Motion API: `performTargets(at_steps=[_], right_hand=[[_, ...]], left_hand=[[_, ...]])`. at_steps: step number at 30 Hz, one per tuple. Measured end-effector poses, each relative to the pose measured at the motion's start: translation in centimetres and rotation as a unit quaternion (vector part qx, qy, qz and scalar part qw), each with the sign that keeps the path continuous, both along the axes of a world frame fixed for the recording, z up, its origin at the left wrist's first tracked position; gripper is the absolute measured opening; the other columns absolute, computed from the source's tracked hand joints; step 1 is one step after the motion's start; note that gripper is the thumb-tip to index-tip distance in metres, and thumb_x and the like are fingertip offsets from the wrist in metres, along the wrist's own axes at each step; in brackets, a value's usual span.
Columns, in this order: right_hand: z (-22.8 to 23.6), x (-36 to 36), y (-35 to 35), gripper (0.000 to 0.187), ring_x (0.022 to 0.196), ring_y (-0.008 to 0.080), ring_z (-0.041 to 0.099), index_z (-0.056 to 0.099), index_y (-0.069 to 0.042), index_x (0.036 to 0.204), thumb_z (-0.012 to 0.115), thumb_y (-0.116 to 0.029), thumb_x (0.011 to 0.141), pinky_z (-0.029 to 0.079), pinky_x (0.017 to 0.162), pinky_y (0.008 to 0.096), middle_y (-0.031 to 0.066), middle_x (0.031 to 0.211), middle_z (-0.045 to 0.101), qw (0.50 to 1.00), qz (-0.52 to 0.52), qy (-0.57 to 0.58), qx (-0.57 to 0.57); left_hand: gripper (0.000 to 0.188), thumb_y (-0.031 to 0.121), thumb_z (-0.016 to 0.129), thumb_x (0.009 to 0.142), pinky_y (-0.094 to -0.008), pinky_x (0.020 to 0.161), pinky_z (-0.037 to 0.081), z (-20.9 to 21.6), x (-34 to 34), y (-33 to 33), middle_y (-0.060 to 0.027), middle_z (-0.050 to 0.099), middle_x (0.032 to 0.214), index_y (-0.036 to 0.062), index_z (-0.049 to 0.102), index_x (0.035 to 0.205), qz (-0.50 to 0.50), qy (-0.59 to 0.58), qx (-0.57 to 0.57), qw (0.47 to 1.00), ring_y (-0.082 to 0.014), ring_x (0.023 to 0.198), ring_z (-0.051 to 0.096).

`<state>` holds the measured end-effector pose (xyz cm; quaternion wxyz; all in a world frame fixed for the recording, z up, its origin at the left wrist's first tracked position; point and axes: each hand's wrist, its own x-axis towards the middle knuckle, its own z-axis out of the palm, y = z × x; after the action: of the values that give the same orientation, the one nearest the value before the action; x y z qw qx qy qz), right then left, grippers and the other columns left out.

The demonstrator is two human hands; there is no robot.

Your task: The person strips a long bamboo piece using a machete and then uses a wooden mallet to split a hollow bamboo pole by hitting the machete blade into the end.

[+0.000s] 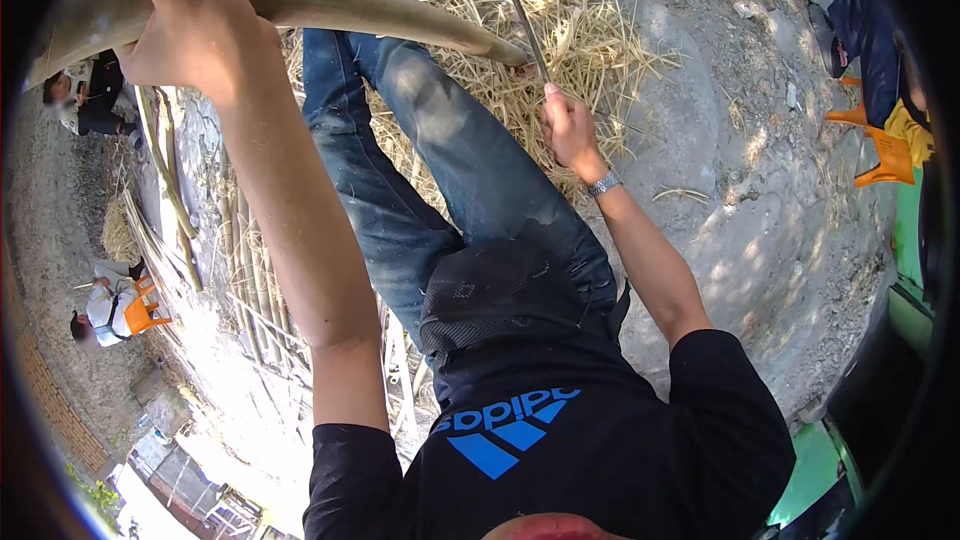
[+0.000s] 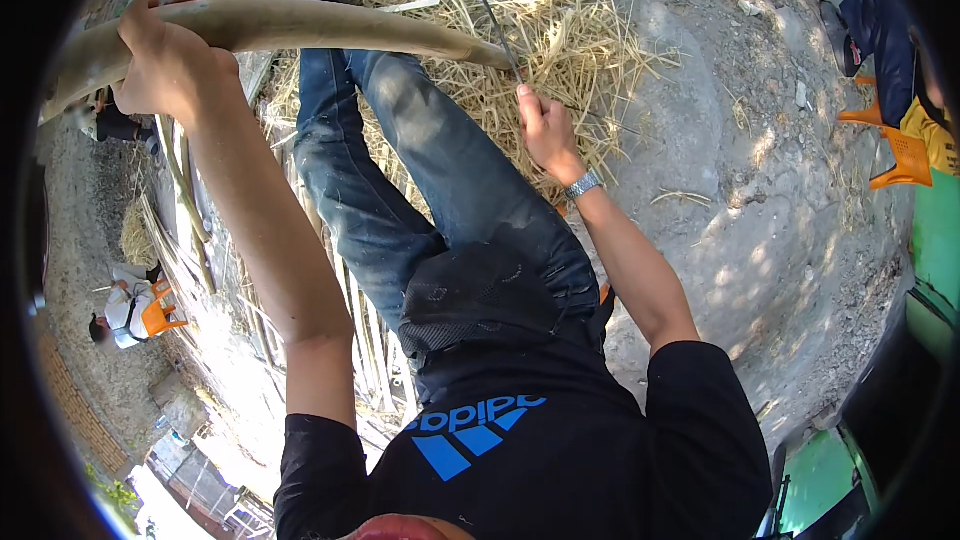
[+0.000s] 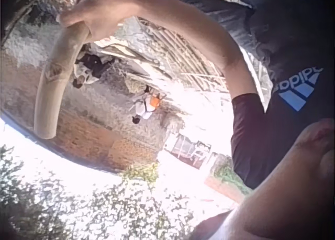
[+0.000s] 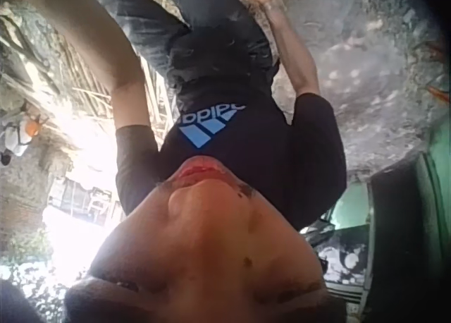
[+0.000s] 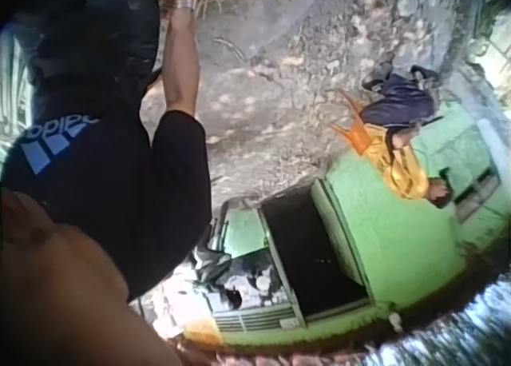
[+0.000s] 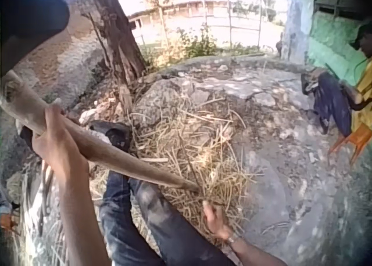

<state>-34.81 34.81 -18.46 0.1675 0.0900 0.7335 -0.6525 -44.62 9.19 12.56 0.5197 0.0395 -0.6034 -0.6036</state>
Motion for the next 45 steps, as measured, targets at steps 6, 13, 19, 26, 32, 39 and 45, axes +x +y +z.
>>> performTargets(at_steps=[6,13,19,26,32,39,45], right_hand=[[7.3,0.6,-1.3,0.057,0.041,0.01,0.043,0.048,-0.007,0.073,0.046,-0.053,0.105,0.036,0.04,0.0266,0.0008,0.054,0.047,0.963,-0.049,0.031,-0.263],[7.9,0.9,1.0,0.063,0.044,0.0101,0.048,0.051,-0.007,0.068,0.045,-0.058,0.105,0.038,0.044,0.0277,-0.0002,0.052,0.048,0.997,0.013,0.044,-0.069],[8.3,1.7,1.2,0.064,0.043,0.0082,0.043,0.048,-0.007,0.07,0.042,-0.06,0.104,0.034,0.039,0.0255,-0.0002,0.054,0.044,0.988,0.013,0.135,-0.075],[-6.6,3.3,1.6,0.063,0.044,0.0098,0.039,0.044,-0.009,0.061,0.045,-0.052,0.106,0.032,0.044,0.0299,0.0007,0.057,0.048,0.99,0.05,0.029,0.126],[3.9,1.7,-1.6,0.06,0.047,0.0092,0.042,0.041,-0.009,0.065,0.045,-0.053,0.106,0.033,0.044,0.0262,-0.001,0.055,0.042,0.995,-0.019,0.074,-0.064],[-6.5,0.9,0.7,0.065,0.048,0.0149,0.046,0.053,-0.004,0.06,0.048,-0.05,0.105,0.04,0.052,0.0348,0.0027,0.051,0.046,0.997,0.015,-0.075,-0.019],[7.0,1.1,-2.4,0.06,0.046,0.0108,0.043,0.045,-0.009,0.062,0.044,-0.05,0.107,0.033,0.045,0.0304,-0.0004,0.052,0.043,0.982,-0.064,0.14,-0.107]], left_hand=[[0.028,0.025,0.064,0.084,-0.0462,0.092,0.043,-1.6,-0.9,-5.2,-0.0072,0.055,0.094,0.0119,0.057,0.107,-0.42,0.002,0.031,0.907,-0.0248,0.091,0.053],[0.039,0.034,0.061,0.082,-0.0448,0.091,0.042,-1.7,1.1,-3.6,-0.0083,0.055,0.093,0.0077,0.06,0.112,-0.358,0.005,-0.042,0.933,-0.0247,0.087,0.052],[0.046,0.033,0.059,0.08,-0.0469,0.086,0.046,-2.3,0.7,-7.9,-0.0137,0.059,0.092,0.0021,0.058,0.115,-0.617,0.074,-0.041,0.782,-0.0287,0.085,0.057],[0.045,0.03,0.056,0.078,-0.0485,0.083,0.046,-3.7,-0.7,-7.1,-0.013,0.058,0.089,0.0014,0.058,0.113,-0.554,0.067,-0.049,0.828,-0.0283,0.083,0.057],[0.042,0.032,0.059,0.076,-0.043,0.085,0.041,-2.1,1.2,-7.0,-0.0088,0.054,0.088,0.0049,0.062,0.108,-0.469,0.054,-0.04,0.88,-0.0241,0.082,0.052],[0.044,0.026,0.058,0.079,-0.05,0.082,0.047,-3.2,-0.4,-5.5,-0.016,0.057,0.091,0.0009,0.055,0.115,-0.545,0.076,-0.052,0.833,-0.0295,0.082,0.058],[0.044,0.025,0.058,0.078,-0.0493,0.083,0.047,-1.7,1.3,-5.8,-0.0157,0.056,0.089,0.0004,0.053,0.115,-0.513,0.074,-0.061,0.853,-0.0299,0.082,0.057]])
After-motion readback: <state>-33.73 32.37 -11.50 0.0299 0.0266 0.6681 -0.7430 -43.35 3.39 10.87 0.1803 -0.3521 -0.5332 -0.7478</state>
